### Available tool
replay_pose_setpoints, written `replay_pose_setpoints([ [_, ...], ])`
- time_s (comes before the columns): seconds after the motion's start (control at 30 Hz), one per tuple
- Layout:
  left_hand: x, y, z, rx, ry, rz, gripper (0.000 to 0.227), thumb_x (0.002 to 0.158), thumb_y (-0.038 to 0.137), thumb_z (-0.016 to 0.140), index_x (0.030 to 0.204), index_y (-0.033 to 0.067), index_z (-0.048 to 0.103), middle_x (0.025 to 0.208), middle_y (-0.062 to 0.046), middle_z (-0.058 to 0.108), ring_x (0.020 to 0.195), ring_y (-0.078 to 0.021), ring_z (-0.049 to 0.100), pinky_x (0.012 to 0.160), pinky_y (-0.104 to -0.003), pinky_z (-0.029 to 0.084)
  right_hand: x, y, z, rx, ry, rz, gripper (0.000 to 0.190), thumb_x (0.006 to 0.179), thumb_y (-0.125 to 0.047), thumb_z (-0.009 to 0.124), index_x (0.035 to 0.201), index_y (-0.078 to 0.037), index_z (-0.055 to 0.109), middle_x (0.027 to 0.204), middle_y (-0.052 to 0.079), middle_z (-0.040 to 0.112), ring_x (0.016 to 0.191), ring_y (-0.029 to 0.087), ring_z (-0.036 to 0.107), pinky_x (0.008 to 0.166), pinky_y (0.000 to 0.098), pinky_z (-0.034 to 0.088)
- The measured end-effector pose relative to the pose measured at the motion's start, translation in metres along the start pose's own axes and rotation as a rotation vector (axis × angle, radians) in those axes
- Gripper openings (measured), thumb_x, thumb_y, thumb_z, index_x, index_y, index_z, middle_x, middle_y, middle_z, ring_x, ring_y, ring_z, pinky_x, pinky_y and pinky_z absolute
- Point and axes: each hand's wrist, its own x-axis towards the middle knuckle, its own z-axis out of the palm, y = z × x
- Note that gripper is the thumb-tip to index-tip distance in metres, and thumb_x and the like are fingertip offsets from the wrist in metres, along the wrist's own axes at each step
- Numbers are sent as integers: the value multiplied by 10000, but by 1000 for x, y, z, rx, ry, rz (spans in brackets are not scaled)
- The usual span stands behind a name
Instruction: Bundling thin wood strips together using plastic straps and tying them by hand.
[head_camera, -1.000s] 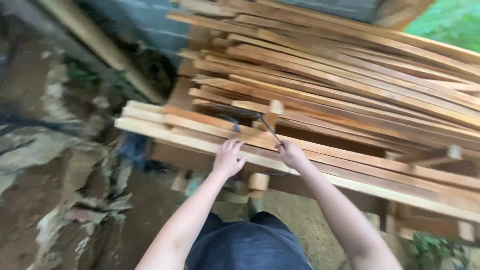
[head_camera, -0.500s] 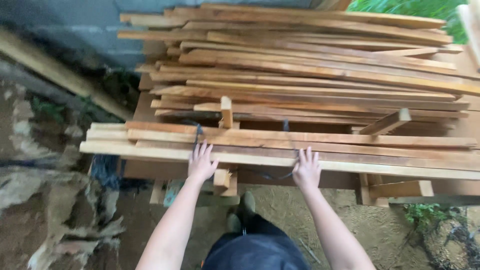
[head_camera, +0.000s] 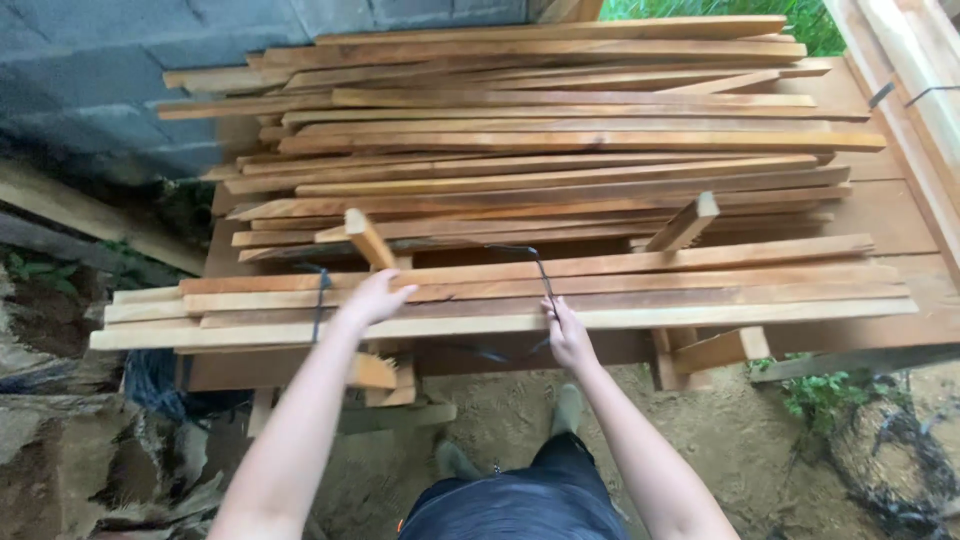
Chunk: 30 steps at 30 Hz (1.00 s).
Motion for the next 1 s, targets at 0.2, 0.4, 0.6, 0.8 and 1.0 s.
replay_pose_setpoints([
  [0.2, -43, 203, 101, -18, -89, 331, 967, 861, 672, 693, 1624, 222, 304, 1673, -147, 296, 1567, -372, 187, 1236, -643, 180, 0, 60, -64, -416, 245, -156, 504, 916, -110, 445, 1396, -215, 558, 1570, 28, 487, 1465, 230, 418, 1218, 543, 244],
  [0.4, -69, 294, 178, 537, -91, 484, 1244, 782, 631, 794, 1656, 91, 92, 1716, -205, 26, 1566, -437, -22, 1224, -690, 27, 4, 82, -118, -434, 101, -176, 687, 851, -89, 453, 1530, -192, 469, 1661, 102, 329, 1532, 317, 280, 1204, 545, 252],
  [0.6, -52, 280, 221, 746, 98, 407, 1111, 783, 388, 831, 1638, 189, 151, 1689, -139, 152, 1542, -392, 129, 1182, -708, 167, -7, 66, -142, -356, 18, -267, 688, 777, -83, 511, 1457, -182, 547, 1612, 78, 406, 1491, 379, 311, 1146, 581, 323],
  [0.8, -48, 275, 225, 697, 59, 385, 1097, 798, 335, 820, 1647, 176, 145, 1717, -138, 77, 1561, -391, 72, 1197, -696, 152, -15, 78, -132, 123, 124, -90, 626, 770, 24, 480, 1309, -221, 684, 1291, -17, 708, 1309, 203, 597, 1223, 430, 275],
  [1.0, 4, 244, 257, 576, 438, 709, 1317, 689, 912, 647, 1564, 28, 216, 1678, -240, 73, 1544, -457, 0, 1171, -712, -28, -52, 71, -133, 511, 132, 442, 280, 998, -176, 537, 1050, -72, 791, 686, -13, 674, 577, 99, 576, 538, 233, 453],
])
